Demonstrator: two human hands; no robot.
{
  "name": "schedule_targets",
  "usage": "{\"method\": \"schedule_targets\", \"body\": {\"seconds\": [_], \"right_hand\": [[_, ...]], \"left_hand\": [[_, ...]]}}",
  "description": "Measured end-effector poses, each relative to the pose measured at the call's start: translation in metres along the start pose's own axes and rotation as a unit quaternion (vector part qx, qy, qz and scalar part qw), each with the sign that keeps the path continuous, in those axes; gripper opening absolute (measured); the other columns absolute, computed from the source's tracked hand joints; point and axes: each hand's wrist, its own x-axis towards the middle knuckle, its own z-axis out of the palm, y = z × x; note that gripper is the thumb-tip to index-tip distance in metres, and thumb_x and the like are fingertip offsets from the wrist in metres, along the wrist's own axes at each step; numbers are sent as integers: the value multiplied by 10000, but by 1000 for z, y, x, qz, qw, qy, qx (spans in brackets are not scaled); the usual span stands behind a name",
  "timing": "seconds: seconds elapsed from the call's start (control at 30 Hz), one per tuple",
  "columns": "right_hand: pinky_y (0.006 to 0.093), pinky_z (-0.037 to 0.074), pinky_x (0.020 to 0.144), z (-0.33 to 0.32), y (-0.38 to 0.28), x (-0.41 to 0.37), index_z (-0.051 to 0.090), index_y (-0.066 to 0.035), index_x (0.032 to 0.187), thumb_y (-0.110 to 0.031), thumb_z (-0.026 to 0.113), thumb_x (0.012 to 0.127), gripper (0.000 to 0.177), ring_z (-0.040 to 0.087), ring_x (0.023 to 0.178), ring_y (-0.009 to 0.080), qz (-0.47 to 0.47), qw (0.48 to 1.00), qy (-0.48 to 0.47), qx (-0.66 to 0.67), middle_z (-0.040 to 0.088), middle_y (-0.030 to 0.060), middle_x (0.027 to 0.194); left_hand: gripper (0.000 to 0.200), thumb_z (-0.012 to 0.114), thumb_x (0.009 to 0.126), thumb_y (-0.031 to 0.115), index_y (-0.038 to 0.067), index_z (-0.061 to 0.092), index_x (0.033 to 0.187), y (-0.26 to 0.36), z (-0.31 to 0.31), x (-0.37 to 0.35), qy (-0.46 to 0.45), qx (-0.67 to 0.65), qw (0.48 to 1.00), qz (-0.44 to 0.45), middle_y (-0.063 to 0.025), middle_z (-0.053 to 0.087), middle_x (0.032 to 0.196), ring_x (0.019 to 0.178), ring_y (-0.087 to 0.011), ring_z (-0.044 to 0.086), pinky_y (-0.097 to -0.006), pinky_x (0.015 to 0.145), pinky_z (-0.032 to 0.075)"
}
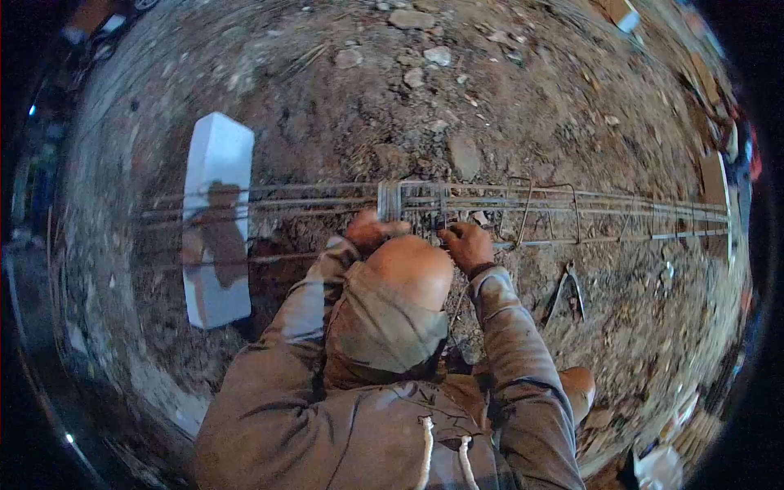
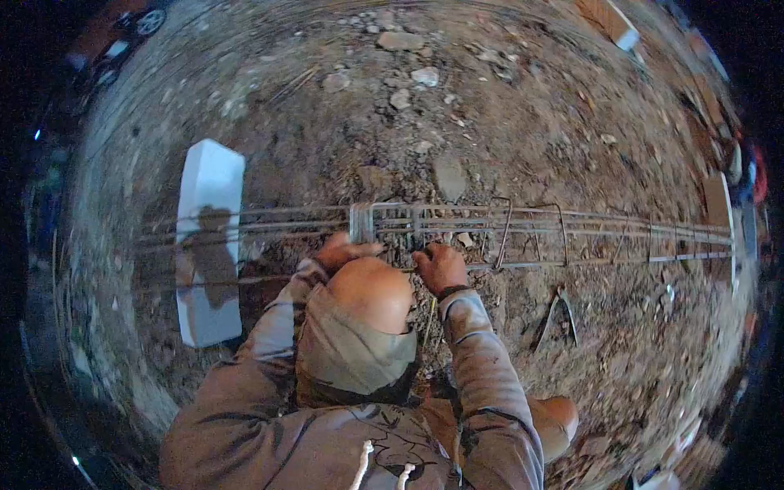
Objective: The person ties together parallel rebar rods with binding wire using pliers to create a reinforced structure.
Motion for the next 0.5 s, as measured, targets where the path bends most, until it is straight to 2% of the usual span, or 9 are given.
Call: {"method": "schedule_targets", "body": {"seconds": [0.07,0.1,0.17,0.23,0.3,0.33,0.37,0.47,0.5], "right_hand": [[465,462,669,16,0,1,635,-54,788,-283,590,748,237,581,732,390,-28,999,20,17,603,213,764],[465,462,669,22,-1,-1,635,-54,788,-283,590,748,237,581,732,390,-3,1000,19,16,603,213,764],[469,454,672,16,-16,-5,623,-44,778,-289,583,756,249,575,748,390,52,998,6,29,597,215,771],[465,448,678,11,-29,-5,614,-35,788,-297,572,770,266,568,769,386,88,996,-9,30,592,218,805],[456,448,682,14,-37,-8,611,-34,801,-309,558,783,280,568,786,376,72,994,-14,76,588,222,804],[454,450,680,26,-31,-12,608,-37,821,-292,562,782,262,571,771,375,24,997,27,73,588,216,806],[454,450,680,29,-33,-16,608,-37,821,-292,562,782,262,571,771,375,36,997,23,71,588,216,806],[445,455,665,36,-38,-22,594,-41,822,-239,581,766,206,565,752,370,36,996,49,67,583,187,818],[445,455,665,38,-39,-24,594,-41,822,-239,581,766,206,565,752,370,46,995,54,71,583,187,818]], "left_hand": [[248,677,755,299,68,626,831,6,-14,-6,-12,40,999,-5,-1,584,719,692,-121,531,-315,644,423],[250,680,752,298,74,624,847,5,-23,-11,-4,71,997,-10,-1,583,730,698,-122,530,-311,640,423],[259,675,758,293,67,627,875,3,-43,-25,-15,17,991,-133,-9,589,750,699,-116,534,-290,634,425],[246,666,767,290,63,629,853,2,-60,-38,46,94,986,-132,1,580,733,650,-106,526,-269,598,422],[306,708,727,308,37,663,863,-30,-100,-47,83,99,988,-89,-2,614,745,621,-89,525,-252,591,429],[298,715,720,315,39,654,815,-34,-107,-62,120,9,990,-66,6,601,725,596,-86,510,-246,566,413],[297,723,714,321,40,645,768,-31,-113,-77,160,-79,983,-47,14,588,704,572,-84,494,-240,542,397],[353,734,706,339,50,545,635,-21,-138,-90,143,28,986,-76,27,506,627,533,-88,432,-248,517,365],[353,734,706,339,50,545,635,-28,-151,-91,135,36,987,-79,27,506,627,533,-88,432,-248,517,365]]}}
